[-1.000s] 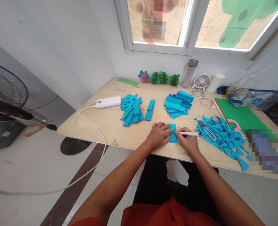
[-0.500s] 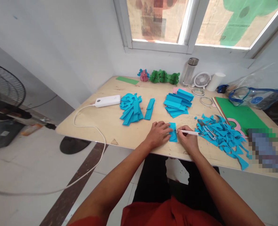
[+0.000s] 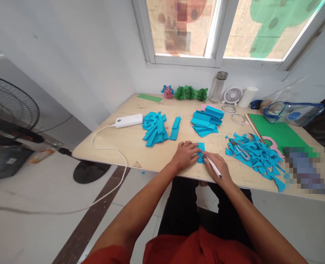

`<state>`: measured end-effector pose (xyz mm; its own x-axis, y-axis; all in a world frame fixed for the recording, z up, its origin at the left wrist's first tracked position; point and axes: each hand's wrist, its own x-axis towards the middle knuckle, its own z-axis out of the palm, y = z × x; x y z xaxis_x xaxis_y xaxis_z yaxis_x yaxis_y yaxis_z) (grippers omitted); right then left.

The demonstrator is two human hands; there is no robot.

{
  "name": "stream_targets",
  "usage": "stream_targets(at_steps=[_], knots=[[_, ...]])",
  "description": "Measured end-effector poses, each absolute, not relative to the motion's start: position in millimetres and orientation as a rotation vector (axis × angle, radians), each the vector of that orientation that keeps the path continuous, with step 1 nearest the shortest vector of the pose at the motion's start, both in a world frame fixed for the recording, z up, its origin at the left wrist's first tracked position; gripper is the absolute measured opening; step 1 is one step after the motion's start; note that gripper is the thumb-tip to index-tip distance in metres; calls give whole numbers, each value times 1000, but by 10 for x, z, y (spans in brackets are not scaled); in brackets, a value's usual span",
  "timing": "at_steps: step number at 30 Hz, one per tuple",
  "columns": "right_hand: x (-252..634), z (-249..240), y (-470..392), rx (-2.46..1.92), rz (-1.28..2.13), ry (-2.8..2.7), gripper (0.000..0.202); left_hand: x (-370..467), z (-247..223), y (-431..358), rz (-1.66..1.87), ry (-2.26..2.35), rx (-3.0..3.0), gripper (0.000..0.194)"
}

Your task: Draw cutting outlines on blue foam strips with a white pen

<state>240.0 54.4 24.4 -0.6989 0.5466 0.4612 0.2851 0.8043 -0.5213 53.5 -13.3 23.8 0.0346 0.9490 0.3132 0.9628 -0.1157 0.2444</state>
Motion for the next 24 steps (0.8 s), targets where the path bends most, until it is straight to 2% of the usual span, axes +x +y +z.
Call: stream_targets(at_steps=[5, 24], knots=[[2395, 221, 532, -583, 426, -2411, 31, 537, 249, -135, -617, -2095, -2241, 25], [2380, 263, 511, -592, 406, -2424, 30, 539, 336, -131, -520, -2088, -2284, 25]])
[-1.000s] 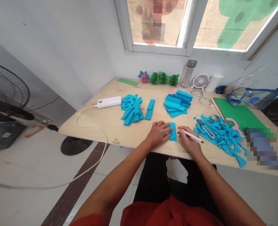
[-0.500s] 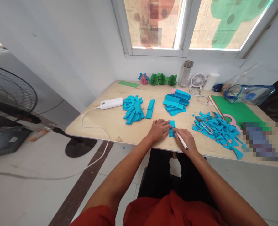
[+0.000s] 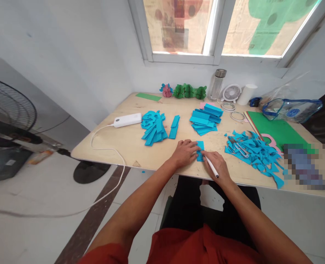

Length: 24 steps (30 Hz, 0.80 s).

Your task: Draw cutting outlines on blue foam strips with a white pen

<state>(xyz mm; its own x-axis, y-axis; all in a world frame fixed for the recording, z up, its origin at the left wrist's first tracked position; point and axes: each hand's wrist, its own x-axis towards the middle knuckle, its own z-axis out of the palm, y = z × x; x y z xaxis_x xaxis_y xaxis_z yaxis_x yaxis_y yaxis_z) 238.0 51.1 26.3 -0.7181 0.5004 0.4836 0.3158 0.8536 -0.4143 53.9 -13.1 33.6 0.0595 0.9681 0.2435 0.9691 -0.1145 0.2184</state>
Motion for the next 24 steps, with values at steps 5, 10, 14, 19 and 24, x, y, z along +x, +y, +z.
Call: stream_targets(at_steps=[5, 10, 14, 19, 24], knots=[[2371, 271, 505, -600, 426, -2416, 29, 552, 312, -140, -529, -2114, -2258, 25], [2364, 260, 510, -599, 401, -2434, 31, 552, 300, -146, -549, -2152, -2268, 27], [2363, 255, 509, -599, 396, -2421, 31, 551, 325, -142, -525, -2180, -2285, 29], [2366, 234, 523, -614, 393, -2431, 32, 545, 316, -139, -493, -2183, -2297, 32], [2374, 215, 556, -612, 432, -2432, 32, 529, 293, -126, -501, -2169, -2316, 34]])
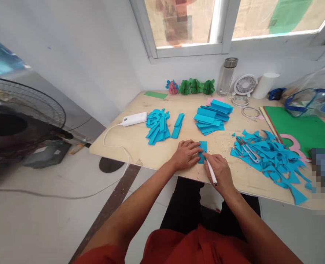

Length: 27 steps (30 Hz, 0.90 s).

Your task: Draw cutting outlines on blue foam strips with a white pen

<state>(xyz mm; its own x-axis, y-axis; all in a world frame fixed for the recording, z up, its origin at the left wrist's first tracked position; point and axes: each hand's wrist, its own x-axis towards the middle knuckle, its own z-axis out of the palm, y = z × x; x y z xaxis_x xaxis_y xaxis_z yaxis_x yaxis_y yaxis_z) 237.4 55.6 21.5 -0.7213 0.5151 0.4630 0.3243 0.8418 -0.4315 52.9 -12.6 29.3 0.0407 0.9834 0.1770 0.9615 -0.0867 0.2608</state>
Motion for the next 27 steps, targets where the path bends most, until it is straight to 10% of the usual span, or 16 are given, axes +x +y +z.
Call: stream_targets(at_steps=[27], knots=[[2402, 289, 552, -947, 1241, -1791, 18, 515, 277, -148, 539, 2037, 2246, 30]])
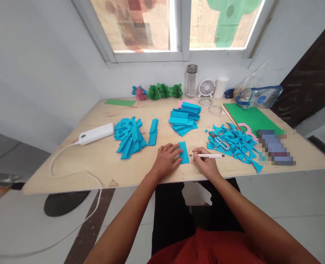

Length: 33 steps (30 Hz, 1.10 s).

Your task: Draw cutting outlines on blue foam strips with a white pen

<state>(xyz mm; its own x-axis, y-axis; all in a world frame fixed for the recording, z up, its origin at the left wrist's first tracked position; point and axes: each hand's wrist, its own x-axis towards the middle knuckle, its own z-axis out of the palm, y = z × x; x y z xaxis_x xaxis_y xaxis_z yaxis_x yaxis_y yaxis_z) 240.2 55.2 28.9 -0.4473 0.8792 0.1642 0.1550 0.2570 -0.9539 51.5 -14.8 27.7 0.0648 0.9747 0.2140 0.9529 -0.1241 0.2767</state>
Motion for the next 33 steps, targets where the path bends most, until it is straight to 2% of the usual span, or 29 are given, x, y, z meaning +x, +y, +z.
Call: stream_targets(at_steps=[14, 33], knots=[[2401, 296, 558, -906, 1306, -1818, 8, 535, 319, -170, 516, 2063, 2230, 31], [2394, 367, 563, -940, 1344, -1849, 14, 522, 276, -157, 552, 2033, 2264, 30]])
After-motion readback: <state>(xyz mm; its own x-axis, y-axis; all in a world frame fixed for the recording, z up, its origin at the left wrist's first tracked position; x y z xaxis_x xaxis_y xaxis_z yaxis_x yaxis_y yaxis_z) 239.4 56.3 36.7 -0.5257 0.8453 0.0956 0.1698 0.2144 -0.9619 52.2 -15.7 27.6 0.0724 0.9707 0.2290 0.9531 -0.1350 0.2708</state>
